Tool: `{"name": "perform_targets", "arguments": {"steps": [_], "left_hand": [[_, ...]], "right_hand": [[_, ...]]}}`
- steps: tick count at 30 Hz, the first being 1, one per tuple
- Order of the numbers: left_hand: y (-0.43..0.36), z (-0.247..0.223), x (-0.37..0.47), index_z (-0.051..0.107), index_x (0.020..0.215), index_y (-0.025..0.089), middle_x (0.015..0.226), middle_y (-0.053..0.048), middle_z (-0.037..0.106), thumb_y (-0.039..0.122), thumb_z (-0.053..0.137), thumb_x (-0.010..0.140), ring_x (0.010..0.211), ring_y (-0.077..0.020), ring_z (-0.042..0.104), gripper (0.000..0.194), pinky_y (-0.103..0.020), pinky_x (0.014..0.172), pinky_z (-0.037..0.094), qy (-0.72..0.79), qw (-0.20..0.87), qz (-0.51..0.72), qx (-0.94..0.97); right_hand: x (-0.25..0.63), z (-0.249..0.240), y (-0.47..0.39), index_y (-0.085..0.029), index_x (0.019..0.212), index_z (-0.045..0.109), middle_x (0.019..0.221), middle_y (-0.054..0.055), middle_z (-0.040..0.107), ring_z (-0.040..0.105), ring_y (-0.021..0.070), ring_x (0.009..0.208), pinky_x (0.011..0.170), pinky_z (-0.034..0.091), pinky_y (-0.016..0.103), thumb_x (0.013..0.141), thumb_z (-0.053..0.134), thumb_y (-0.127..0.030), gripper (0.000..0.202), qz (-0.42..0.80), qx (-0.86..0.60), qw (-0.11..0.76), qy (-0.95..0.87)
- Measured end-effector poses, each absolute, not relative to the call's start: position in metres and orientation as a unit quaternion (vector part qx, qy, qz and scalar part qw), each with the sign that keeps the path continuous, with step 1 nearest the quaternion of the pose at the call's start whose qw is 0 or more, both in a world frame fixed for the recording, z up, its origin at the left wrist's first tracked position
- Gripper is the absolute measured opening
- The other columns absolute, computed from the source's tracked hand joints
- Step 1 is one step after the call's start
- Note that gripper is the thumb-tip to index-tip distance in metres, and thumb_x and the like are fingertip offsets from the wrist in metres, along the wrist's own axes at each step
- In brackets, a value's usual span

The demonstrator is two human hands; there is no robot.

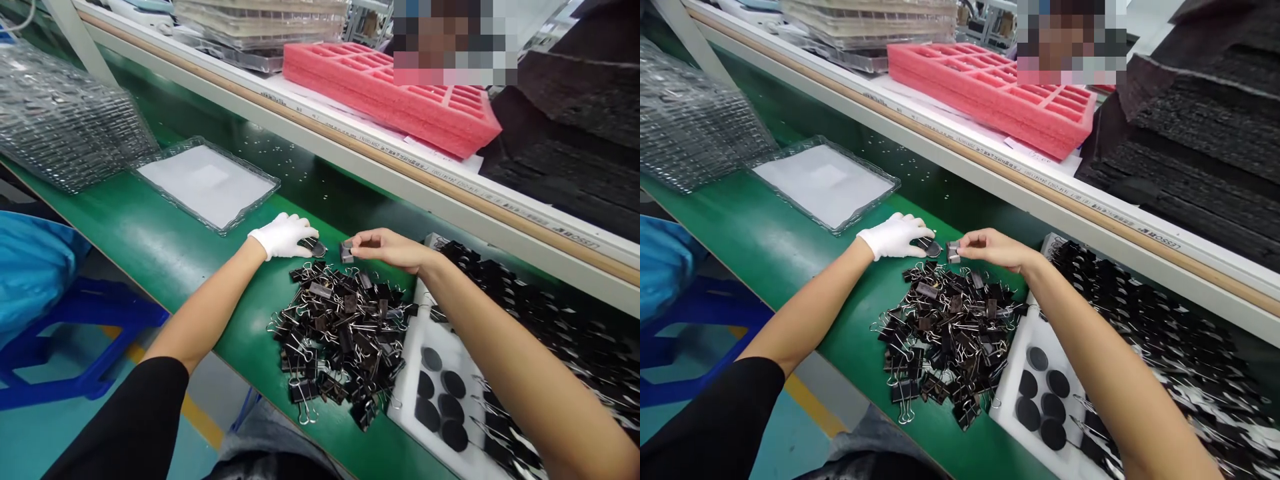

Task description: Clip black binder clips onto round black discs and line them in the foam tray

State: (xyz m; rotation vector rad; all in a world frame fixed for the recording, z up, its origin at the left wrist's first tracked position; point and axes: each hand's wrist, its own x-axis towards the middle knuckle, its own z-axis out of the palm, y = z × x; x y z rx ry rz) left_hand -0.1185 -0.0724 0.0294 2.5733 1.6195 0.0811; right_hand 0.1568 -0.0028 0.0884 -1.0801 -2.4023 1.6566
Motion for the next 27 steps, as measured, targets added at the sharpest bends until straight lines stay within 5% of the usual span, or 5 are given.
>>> {"name": "perform_targets", "arguments": {"steps": [7, 14, 20, 23, 27], "left_hand": [[-0.068, 0.027, -0.124, 0.070, 0.120, 0.021, 0.108, -0.010, 0.069, 0.056, 0.060, 0.096, 0.099, -0.0297, 0.064, 0.044, -0.037, 0.080, 0.037, 0.576, 0.023, 0.035, 0.817], [-0.069, 0.028, -0.126, 0.070, 0.117, 0.021, 0.110, -0.011, 0.069, 0.058, 0.061, 0.096, 0.099, -0.0300, 0.064, 0.044, -0.037, 0.077, 0.038, 0.575, 0.028, 0.032, 0.817], [-0.068, 0.025, -0.130, 0.070, 0.119, 0.021, 0.112, -0.011, 0.068, 0.056, 0.059, 0.096, 0.098, -0.0295, 0.065, 0.043, -0.037, 0.076, 0.038, 0.566, 0.033, 0.040, 0.823], [-0.067, 0.025, -0.130, 0.071, 0.118, 0.021, 0.112, -0.010, 0.068, 0.057, 0.058, 0.097, 0.099, -0.0292, 0.065, 0.044, -0.037, 0.076, 0.039, 0.569, 0.038, 0.043, 0.820], [-0.068, 0.026, -0.130, 0.071, 0.117, 0.021, 0.113, -0.010, 0.068, 0.057, 0.060, 0.095, 0.099, -0.0276, 0.065, 0.043, -0.036, 0.074, 0.039, 0.572, 0.059, 0.039, 0.817]], "right_hand": [[0.113, 0.052, 0.021, -0.022, 0.065, 0.055, 0.071, 0.003, 0.060, 0.054, 0.0191, 0.072, 0.069, 0.044, 0.033, 0.091, 0.066, -0.052, 0.041, 0.349, -0.508, -0.041, -0.787], [0.092, 0.057, 0.020, -0.025, 0.062, 0.066, 0.069, 0.003, 0.059, 0.059, 0.0254, 0.083, 0.096, 0.047, 0.044, 0.095, 0.063, -0.052, 0.043, 0.270, -0.485, -0.128, -0.822], [0.084, 0.053, 0.036, -0.023, 0.085, 0.072, 0.115, 0.019, 0.065, 0.051, 0.0454, 0.124, 0.103, 0.042, 0.063, 0.095, 0.036, -0.086, 0.073, 0.157, -0.553, -0.071, -0.815], [0.071, 0.038, 0.038, -0.025, 0.116, 0.067, 0.129, 0.017, 0.061, 0.051, 0.0399, 0.126, 0.107, 0.041, 0.060, 0.103, 0.015, -0.074, 0.073, 0.214, -0.540, 0.069, -0.811], [0.056, 0.016, 0.031, -0.024, 0.132, 0.059, 0.143, 0.019, 0.049, 0.043, 0.0400, 0.134, 0.112, 0.034, 0.064, 0.104, 0.012, -0.063, 0.067, 0.238, -0.579, 0.083, -0.776]]}}
